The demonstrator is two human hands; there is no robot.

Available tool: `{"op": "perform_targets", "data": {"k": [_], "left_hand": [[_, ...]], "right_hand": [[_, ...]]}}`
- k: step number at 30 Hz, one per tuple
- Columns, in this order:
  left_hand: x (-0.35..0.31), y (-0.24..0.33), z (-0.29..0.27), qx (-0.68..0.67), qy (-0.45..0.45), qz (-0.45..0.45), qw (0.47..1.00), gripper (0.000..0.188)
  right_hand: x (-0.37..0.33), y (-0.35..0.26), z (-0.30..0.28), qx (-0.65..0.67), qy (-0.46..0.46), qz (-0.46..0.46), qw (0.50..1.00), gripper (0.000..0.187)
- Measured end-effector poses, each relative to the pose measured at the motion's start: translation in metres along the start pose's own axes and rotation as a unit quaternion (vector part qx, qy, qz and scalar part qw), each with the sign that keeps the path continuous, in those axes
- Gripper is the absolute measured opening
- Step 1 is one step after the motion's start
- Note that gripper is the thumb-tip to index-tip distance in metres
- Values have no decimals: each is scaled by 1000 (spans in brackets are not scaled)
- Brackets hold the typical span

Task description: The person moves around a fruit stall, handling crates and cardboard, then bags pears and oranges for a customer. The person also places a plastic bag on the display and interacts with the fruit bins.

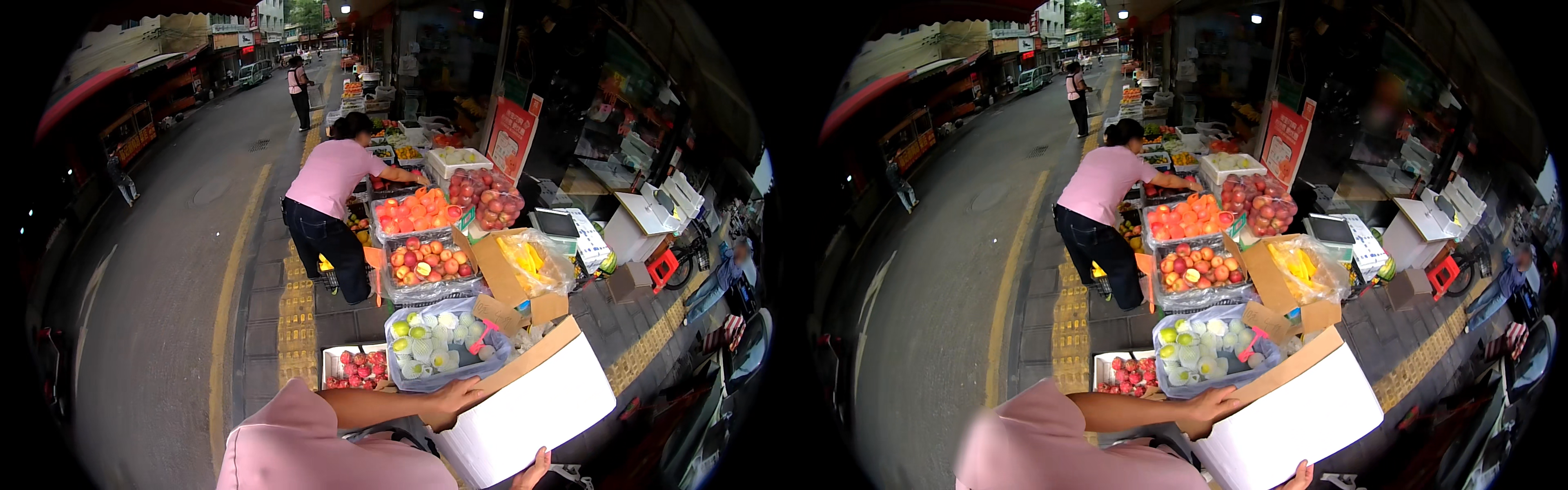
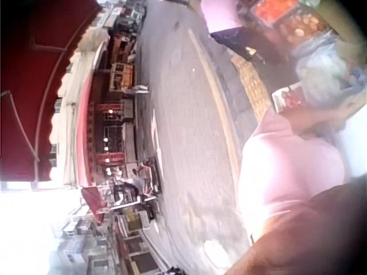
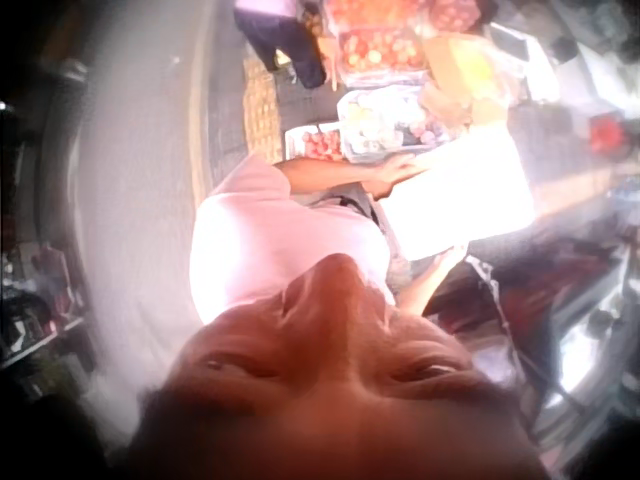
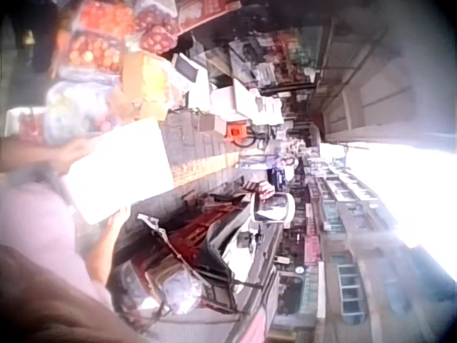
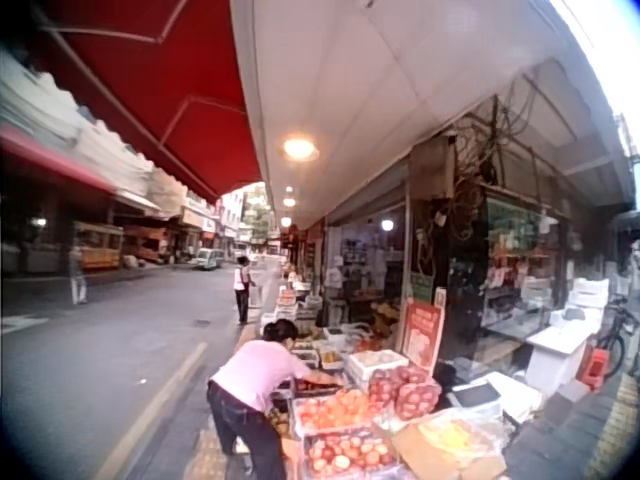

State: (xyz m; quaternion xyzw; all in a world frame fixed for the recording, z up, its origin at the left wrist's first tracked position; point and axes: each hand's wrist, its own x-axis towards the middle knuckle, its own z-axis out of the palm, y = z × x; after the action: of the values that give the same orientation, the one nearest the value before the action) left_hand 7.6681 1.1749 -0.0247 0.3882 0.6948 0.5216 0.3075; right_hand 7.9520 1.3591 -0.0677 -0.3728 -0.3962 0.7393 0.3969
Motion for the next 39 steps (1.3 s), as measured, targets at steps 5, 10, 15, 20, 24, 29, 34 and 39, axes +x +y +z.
{"op": "perform_targets", "data": {"k": [5,10,15,20,24,29,34,39], "left_hand": [[8,32,54,111,88,84,986,31],[13,86,51,176,137,38,974,27],[20,107,16,168,164,-1,972,29],[53,74,-46,69,304,-27,950,32],[74,-49,-117,-138,464,-40,874,23],[62,-140,-122,-454,492,-142,729,16],[72,-222,-103,-551,396,-276,681,25],[110,-270,-32,-570,400,-321,642,28]], "right_hand": [[39,-5,-47,41,-40,51,997,40],[67,-2,-76,73,-50,90,992,41],[96,1,-77,94,-54,87,990,47],[122,-30,-100,80,7,46,996,46],[170,10,-181,132,96,37,986,51],[143,8,-240,127,259,59,956,55],[103,34,-246,134,338,67,929,53],[73,50,-235,121,364,67,921,53]]}}
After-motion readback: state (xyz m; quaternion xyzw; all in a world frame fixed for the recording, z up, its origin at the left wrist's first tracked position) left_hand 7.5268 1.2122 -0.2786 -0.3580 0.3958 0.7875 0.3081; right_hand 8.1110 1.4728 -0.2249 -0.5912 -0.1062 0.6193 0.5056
